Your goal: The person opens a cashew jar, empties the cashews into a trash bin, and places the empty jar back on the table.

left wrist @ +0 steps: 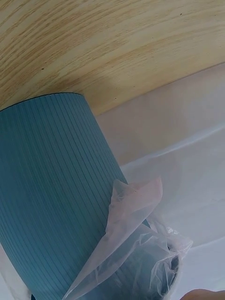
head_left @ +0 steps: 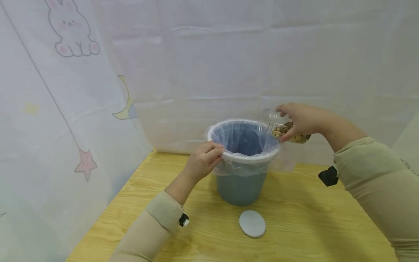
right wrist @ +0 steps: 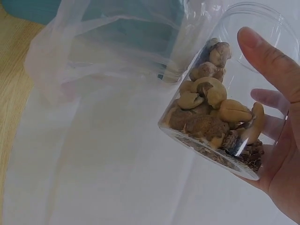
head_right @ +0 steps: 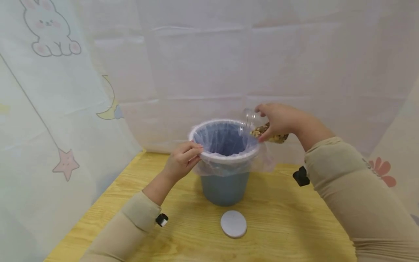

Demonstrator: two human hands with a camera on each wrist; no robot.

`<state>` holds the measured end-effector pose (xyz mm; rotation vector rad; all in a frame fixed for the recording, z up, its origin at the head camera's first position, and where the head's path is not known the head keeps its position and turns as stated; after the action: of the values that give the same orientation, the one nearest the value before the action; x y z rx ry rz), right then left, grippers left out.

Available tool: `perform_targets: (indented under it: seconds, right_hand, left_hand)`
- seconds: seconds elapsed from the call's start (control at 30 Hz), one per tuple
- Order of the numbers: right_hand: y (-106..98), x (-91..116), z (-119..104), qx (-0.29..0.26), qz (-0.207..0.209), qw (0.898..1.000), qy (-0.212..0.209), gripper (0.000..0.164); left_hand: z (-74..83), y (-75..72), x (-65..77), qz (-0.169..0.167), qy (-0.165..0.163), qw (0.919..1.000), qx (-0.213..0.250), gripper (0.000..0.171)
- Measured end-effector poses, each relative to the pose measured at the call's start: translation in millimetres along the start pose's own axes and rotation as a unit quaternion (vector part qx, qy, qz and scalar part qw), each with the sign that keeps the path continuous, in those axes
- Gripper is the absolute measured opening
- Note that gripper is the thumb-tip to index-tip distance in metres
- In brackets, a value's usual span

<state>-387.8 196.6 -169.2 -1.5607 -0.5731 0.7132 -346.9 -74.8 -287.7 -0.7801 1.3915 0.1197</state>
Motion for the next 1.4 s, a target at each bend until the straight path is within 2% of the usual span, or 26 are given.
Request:
perform_targets:
  seconds: [0.4, 0.83, 1.4]
  right_hand:
    - [2, 2, -1, 0.027, -0.009, 1.0, 0.006, 0.102]
    - [-1, -1, -3, 0.046, -0.011, 0.999, -0.01, 0.101]
    - [-1, -3, -11, 0.089, -0.025, 0.995, -0.022, 0.1]
  left_hand:
    - [1.2, 1.2, -2.6, 0.001, -0.003, 0.9999, 0.01, 0.015]
    - [-0.6, 1.9, -3.8, 0.0, -0.007, 0.9998, 0.019, 0.016]
    - [-2.1, -0.2, -4.4, -0.001, -0.015, 0.9999, 0.003, 0.02]
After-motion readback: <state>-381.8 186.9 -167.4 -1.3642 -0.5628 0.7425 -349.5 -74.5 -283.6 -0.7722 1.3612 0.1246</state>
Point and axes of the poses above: each hand's wrist, its own x-axis away from the middle knuckle, its own y-axis out of the palm, z = x × y, the point moved 5 cm from there along -x, towards the middle knuckle, and after that the axes turned 14 degrees about -y, right-handed, at the moved point
